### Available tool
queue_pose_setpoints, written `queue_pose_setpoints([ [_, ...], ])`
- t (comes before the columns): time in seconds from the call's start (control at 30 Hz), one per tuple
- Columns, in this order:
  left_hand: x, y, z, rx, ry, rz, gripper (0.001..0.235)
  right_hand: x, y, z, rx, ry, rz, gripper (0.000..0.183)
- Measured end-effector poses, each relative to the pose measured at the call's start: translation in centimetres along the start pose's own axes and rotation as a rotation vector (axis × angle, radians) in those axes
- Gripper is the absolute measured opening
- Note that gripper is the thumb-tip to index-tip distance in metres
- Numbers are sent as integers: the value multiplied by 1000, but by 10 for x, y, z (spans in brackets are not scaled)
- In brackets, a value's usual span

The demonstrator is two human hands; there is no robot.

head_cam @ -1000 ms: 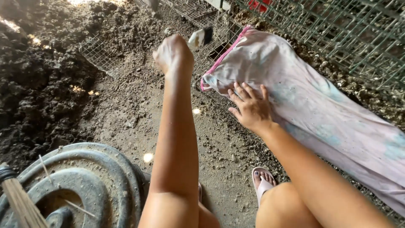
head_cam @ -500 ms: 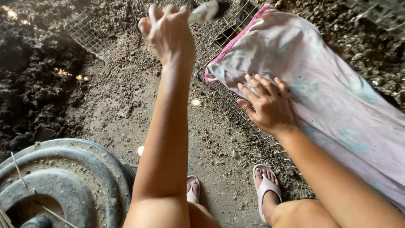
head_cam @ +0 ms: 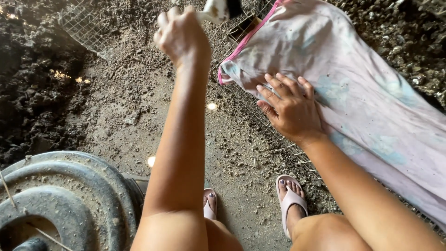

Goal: The person sits on the ground and uses a small brush to scrub a wire mesh surface. They repeatedly brush the same area while occasionally adjusting their hand position. A cloth lies nearby on the mesh, and a large circular object is visible to the left.

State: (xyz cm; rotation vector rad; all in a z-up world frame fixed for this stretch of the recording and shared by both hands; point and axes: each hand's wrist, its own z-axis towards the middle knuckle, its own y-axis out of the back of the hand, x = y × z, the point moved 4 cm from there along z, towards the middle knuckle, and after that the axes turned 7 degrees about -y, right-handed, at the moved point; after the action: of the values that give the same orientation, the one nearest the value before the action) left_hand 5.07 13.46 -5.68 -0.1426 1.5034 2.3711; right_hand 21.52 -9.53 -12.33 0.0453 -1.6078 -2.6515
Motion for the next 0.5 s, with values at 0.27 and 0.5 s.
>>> queue_pose_setpoints([
  [0.27, 53, 27, 2, 72, 240, -547, 15, -1, 2, 2, -14, -16, 57, 40],
  [0.5, 25, 50, -10, 40, 509, -1658, 7, 2, 7, 2, -61, 6, 41, 34],
])
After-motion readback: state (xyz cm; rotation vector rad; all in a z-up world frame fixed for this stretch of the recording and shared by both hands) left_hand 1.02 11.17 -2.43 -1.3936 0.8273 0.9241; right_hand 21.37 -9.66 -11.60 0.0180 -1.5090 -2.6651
